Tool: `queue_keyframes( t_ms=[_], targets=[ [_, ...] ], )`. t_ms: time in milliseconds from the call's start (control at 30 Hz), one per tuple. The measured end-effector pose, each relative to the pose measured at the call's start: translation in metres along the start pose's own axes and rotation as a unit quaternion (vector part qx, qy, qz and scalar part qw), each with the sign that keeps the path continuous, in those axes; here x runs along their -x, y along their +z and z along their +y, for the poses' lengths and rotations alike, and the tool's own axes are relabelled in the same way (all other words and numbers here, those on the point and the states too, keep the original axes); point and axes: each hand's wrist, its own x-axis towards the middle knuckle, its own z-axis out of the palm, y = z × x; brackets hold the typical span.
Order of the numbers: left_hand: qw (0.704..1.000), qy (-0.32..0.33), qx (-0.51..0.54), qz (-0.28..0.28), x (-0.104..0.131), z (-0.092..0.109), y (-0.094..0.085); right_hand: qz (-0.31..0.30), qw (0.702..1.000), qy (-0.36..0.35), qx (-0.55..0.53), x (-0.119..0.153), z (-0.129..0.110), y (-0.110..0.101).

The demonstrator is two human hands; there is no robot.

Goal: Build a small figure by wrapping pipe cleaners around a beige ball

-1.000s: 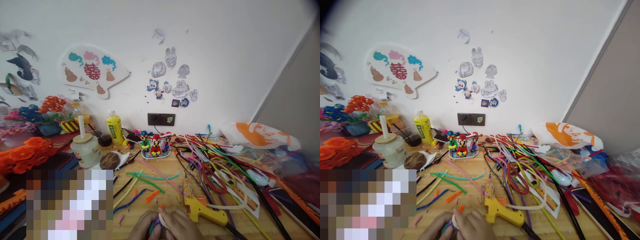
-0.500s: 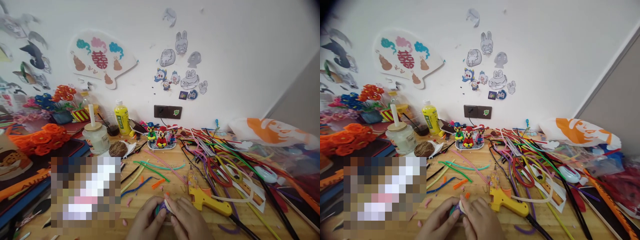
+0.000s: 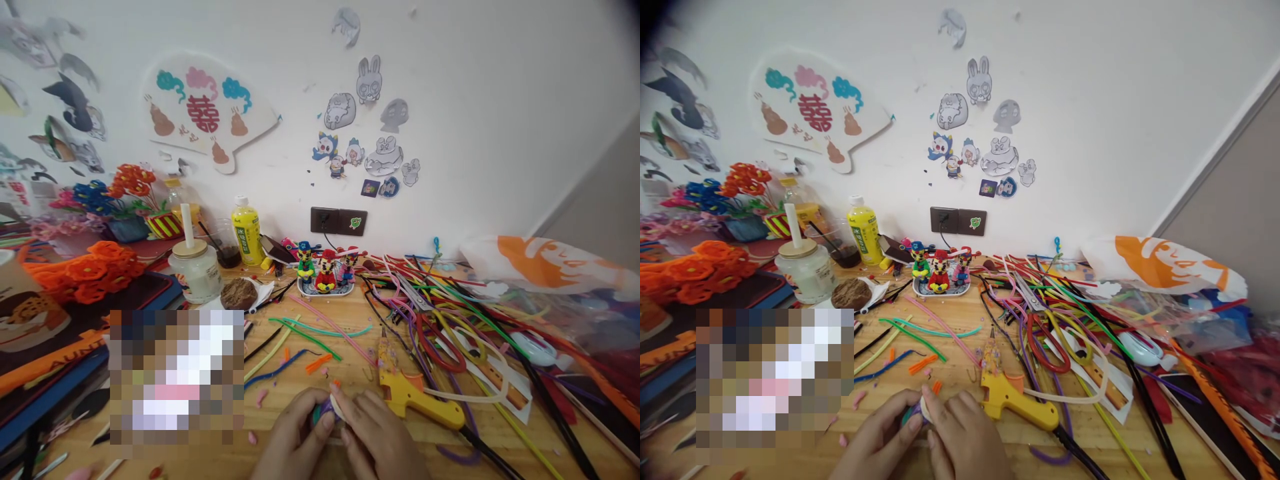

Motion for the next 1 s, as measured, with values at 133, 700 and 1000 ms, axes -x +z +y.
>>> queue_keyframes(
  t_ms=[133,700,1000],
  targets=[
    [1.0,0.007,0.007,-0.006,-0.0011,-0.0012,0.0006,0.019,1.0,0.014,-0.015,0.0013,-0.0007,0.0007],
    [0.998,0.013,0.056,-0.008,-0.0015,-0.0031,-0.0005,0.037,0.995,0.026,-0.089,0.0051,0.0044,0.0015],
    [0.996,0.01,0.084,-0.007,-0.0025,-0.005,-0.0018,0.043,0.997,0.004,-0.07,0.0031,0.0046,0.0005]
  ],
)
